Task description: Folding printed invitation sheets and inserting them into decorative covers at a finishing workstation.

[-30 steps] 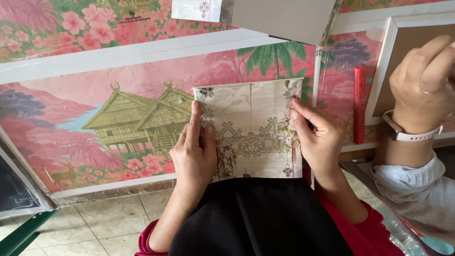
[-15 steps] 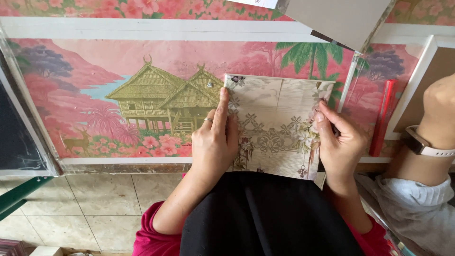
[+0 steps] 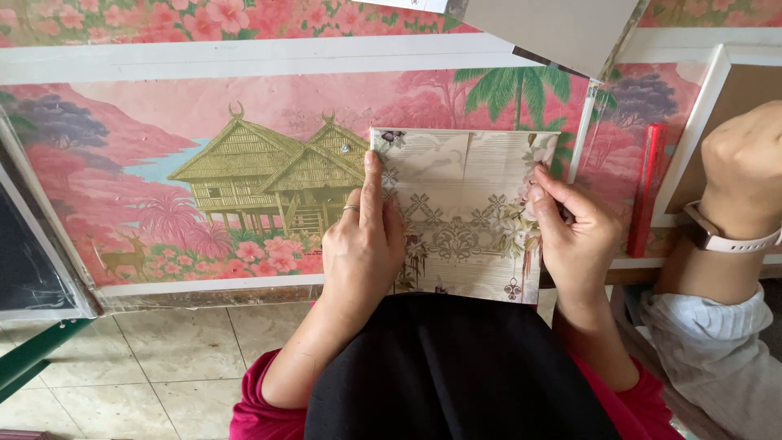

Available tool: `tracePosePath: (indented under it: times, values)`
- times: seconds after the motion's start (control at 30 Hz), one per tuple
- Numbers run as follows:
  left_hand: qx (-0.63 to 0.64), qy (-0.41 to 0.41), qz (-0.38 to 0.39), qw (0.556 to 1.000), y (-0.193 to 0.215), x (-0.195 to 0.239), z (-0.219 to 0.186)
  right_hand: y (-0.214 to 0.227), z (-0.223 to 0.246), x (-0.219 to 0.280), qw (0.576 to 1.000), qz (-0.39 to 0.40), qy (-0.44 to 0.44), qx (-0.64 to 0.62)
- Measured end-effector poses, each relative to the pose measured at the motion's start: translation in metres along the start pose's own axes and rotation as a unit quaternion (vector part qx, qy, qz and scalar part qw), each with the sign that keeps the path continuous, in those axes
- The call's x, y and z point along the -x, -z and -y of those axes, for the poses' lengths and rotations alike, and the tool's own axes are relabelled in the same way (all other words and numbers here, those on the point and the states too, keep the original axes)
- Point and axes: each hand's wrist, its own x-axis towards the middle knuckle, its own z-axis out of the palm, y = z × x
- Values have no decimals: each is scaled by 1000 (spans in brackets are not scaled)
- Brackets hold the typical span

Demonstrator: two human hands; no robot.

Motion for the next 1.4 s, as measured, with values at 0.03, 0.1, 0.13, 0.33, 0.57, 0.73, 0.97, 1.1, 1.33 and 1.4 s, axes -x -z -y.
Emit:
tracePosePath:
  times: [0.03, 0.1, 0.13, 0.33, 0.57, 0.73, 0.97, 1.1, 1.33, 1.4]
  values:
    - [0, 0, 1, 1000, 0, 0, 0, 0, 1, 0, 1000, 0, -1, 0]
    - [2, 3, 3, 1000, -1, 1, 0, 1, 2, 0, 1000, 6, 4, 19]
    - [3, 2, 4, 1000, -1, 1, 0, 1, 2, -1, 1000, 6, 4, 20]
    - [3, 4, 10, 1000, -2, 2, 1, 2, 4, -3, 1000, -2, 14, 22]
    - [-12, 1, 20, 1000, 1, -1, 2, 7, -5, -6, 999, 28, 12, 32]
    - [-100, -27, 45, 994, 4, 5, 14, 19, 7, -13, 991, 108, 26, 70]
    - [-188, -47, 76, 978, -1, 17, 39, 37, -19, 5, 923, 148, 202, 293]
    - [-154, -48, 87, 983, -1, 16, 43, 31, -28, 10, 894, 102, 268, 345]
    - [-161, -41, 52, 985, -11, 21, 42, 30, -30, 43, 897, 108, 271, 332]
    - [-137, -53, 35, 989, -12, 23, 41, 30, -33, 48, 914, 112, 281, 270]
